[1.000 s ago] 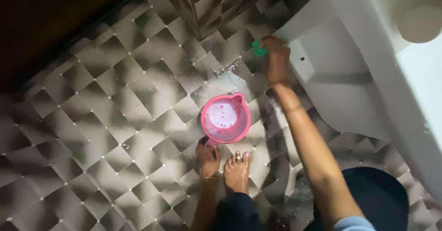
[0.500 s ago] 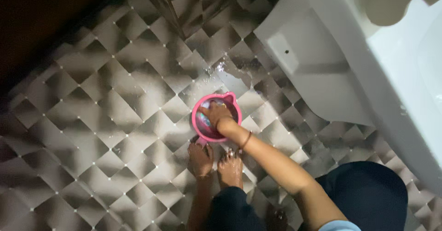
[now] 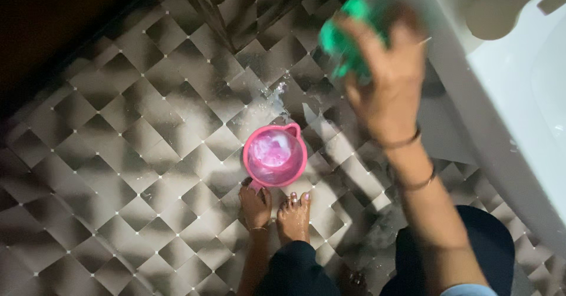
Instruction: The person cleans a toilet using a handheld bidet sprayer, a scrub brush, and a sponge. They rinse the brush, scrub the toilet bowl and exterior base, and rinse the sponge and floor before drying their hands.
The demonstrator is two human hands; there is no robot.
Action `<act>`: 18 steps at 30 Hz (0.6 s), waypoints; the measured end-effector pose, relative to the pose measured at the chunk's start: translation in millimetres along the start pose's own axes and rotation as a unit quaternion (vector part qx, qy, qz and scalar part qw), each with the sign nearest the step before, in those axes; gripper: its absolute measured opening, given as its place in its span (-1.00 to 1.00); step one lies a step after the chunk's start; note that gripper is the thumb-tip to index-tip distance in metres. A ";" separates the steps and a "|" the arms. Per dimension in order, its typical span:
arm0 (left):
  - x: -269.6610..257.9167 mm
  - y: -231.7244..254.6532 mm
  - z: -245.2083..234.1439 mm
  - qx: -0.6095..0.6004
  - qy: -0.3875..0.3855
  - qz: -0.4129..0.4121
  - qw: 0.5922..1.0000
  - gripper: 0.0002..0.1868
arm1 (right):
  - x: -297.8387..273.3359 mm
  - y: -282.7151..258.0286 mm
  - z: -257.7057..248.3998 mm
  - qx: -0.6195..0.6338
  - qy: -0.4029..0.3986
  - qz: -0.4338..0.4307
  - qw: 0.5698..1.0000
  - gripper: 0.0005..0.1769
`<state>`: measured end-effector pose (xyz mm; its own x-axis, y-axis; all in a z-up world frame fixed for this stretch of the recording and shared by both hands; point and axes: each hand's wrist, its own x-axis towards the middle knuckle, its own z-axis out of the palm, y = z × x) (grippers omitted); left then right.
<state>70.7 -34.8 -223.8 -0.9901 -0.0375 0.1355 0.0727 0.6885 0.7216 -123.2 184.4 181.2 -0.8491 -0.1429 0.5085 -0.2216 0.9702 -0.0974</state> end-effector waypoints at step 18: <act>-13.1 -14.7 6.1 0.000 -0.018 -0.027 0.999 -0.61 | -130.2 168.9 229.7 -0.123 -0.146 -0.121 0.974 -0.72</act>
<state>81.9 -40.0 -240.4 -0.9962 -0.0493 0.0719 0.0185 0.6863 0.7270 -160.2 322.0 -98.0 -0.8945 -0.3871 0.2236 -0.3402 0.9139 0.2214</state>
